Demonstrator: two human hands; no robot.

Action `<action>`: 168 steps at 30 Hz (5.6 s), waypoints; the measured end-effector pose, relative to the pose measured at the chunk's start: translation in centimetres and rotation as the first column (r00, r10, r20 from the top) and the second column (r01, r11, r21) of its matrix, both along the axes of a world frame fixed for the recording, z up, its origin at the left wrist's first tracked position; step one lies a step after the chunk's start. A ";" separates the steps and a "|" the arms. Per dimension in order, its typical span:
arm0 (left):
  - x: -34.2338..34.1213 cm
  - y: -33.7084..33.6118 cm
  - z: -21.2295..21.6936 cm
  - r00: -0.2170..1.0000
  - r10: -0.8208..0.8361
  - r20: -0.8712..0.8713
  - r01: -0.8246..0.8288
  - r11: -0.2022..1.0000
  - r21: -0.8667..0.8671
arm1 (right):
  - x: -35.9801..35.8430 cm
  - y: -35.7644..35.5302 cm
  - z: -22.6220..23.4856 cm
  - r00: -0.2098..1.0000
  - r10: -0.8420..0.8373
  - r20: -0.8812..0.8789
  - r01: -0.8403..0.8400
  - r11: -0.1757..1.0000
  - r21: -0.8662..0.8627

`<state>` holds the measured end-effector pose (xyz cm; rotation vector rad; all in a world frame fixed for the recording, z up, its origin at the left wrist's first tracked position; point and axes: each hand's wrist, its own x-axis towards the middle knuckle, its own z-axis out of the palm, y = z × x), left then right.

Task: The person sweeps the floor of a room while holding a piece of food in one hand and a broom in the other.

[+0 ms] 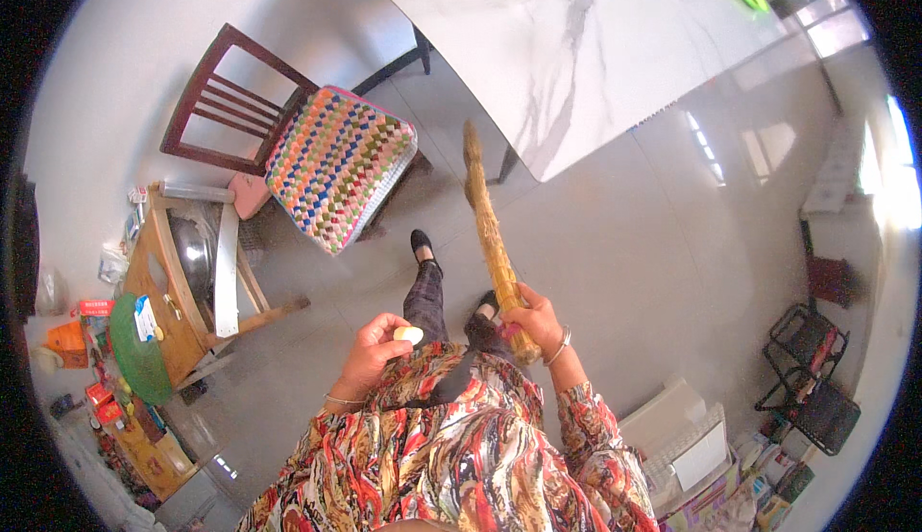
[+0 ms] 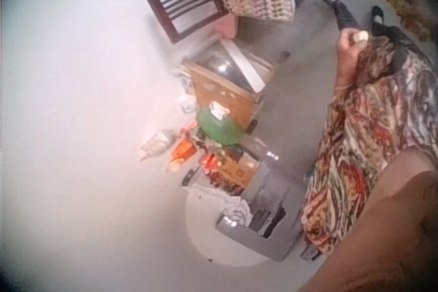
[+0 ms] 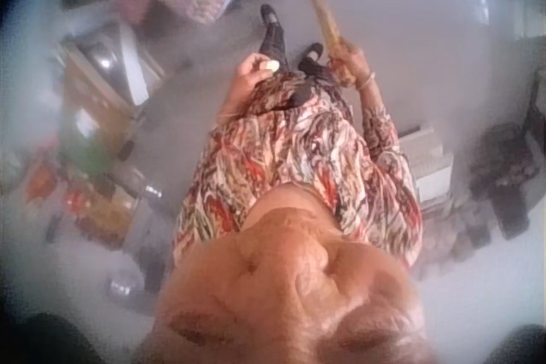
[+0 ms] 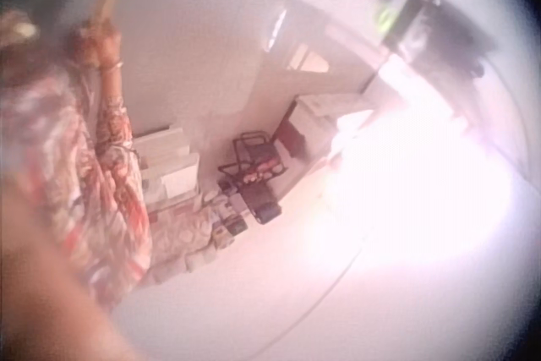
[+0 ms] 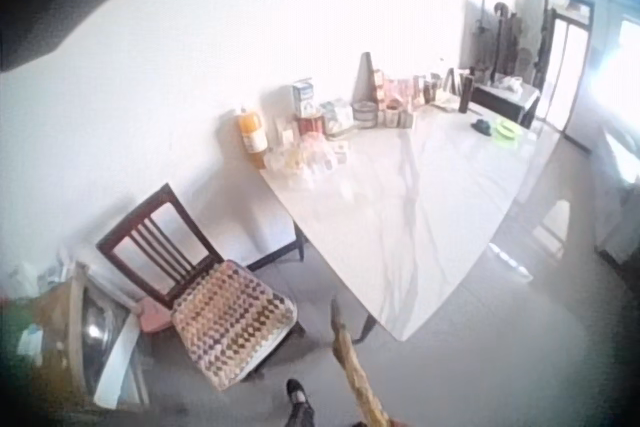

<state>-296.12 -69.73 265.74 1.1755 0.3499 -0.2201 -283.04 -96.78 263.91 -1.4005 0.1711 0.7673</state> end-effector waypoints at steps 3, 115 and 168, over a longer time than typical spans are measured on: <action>5.9 3.6 1.5 0.998 -0.056 0.017 0.056 0.998 0.005 | 5.8 4.2 2.4 0.993 0.084 0.084 -0.079 0.995 -0.062; 59.7 -42.4 -0.8 0.382 -0.797 0.468 -0.581 0.187 0.792 | 13.8 -26.6 -8.4 0.604 -0.712 -0.357 0.787 0.460 0.412; 59.9 -40.7 -2.2 0.394 -0.794 0.463 -0.585 0.172 0.792 | 2.5 -32.0 -7.5 0.840 -0.423 -0.340 0.447 0.894 -0.007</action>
